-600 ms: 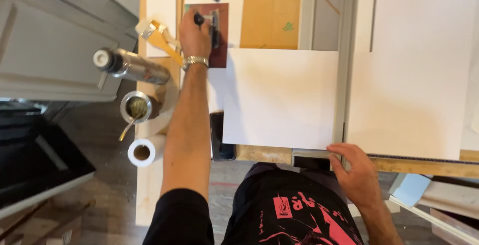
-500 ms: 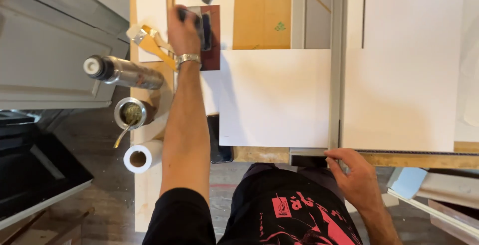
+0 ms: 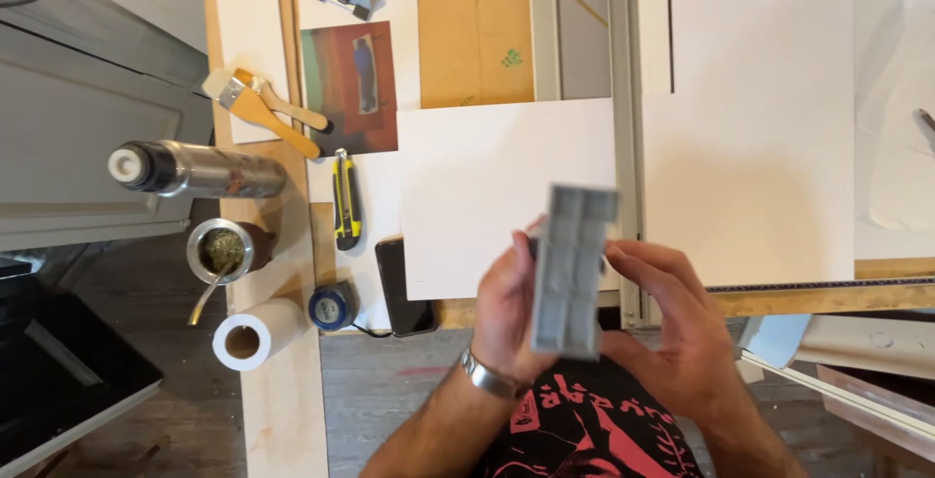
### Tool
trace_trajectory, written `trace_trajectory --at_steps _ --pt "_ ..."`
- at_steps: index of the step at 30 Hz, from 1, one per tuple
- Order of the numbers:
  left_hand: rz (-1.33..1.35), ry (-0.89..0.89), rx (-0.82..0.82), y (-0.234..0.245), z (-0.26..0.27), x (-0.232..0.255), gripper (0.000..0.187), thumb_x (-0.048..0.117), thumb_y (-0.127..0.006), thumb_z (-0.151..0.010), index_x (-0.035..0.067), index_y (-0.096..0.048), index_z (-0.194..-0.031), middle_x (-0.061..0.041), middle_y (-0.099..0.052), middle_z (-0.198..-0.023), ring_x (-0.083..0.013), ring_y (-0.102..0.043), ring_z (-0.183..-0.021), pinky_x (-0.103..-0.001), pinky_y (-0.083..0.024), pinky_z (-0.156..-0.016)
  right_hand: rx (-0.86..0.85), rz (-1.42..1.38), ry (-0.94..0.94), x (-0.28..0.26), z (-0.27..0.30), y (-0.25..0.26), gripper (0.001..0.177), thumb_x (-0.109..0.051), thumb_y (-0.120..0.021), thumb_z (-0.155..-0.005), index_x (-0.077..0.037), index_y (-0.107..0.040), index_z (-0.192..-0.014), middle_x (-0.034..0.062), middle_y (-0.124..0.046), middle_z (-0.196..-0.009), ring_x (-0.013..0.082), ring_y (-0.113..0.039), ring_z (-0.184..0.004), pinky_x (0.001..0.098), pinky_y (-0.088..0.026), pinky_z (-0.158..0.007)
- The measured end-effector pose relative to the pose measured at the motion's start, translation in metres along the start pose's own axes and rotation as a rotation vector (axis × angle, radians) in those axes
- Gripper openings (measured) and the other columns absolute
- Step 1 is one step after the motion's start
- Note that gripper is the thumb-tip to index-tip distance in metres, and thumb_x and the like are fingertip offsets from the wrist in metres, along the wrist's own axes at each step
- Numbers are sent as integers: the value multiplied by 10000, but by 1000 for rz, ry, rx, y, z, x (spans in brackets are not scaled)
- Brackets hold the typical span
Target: Measure, mark, and cut a backing board to fit into a picture frame using a tape measure and utility knife
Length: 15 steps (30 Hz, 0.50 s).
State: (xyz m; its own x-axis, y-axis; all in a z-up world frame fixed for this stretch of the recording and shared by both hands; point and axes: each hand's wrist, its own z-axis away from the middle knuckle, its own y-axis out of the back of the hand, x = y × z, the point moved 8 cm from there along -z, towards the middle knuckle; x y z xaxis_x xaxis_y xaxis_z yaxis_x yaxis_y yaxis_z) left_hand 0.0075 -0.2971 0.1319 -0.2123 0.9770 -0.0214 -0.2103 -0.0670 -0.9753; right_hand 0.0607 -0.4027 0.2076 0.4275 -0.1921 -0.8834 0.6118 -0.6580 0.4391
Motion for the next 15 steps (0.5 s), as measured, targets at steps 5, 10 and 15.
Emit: trace_trajectory --at_steps 5,10,15 --pt "134 41 1 -22 21 -29 334 247 -583 -1079 10 -549 -1312 -148 -694 -1174 -234 -708 -1033 -358 -601 -924 54 -69 123 -44 -13 25 604 -214 -771 -814 102 -556 -1281 247 -613 -1324 383 -626 -1296 451 -573 -1125" --pt "72 141 12 7 21 -69 578 276 -699 -998 -22 -463 -1434 -151 -661 -1231 -198 -704 -1088 -307 -578 -1006 -72 -84 34 -25 -1 33 689 -383 -745 -913 -234 -441 -1513 120 -520 -1572 386 -468 -1566 485 -471 -1307" --pt "-868 443 47 64 2 -82 406 148 -635 -948 11 -602 -1329 -189 -737 -1101 -303 -735 -893 -409 -625 -804 -46 -322 -518 107 59 24 761 -139 -924 -644 -79 -621 -1340 105 -733 -1295 166 -702 -1111 317 -597 -950"
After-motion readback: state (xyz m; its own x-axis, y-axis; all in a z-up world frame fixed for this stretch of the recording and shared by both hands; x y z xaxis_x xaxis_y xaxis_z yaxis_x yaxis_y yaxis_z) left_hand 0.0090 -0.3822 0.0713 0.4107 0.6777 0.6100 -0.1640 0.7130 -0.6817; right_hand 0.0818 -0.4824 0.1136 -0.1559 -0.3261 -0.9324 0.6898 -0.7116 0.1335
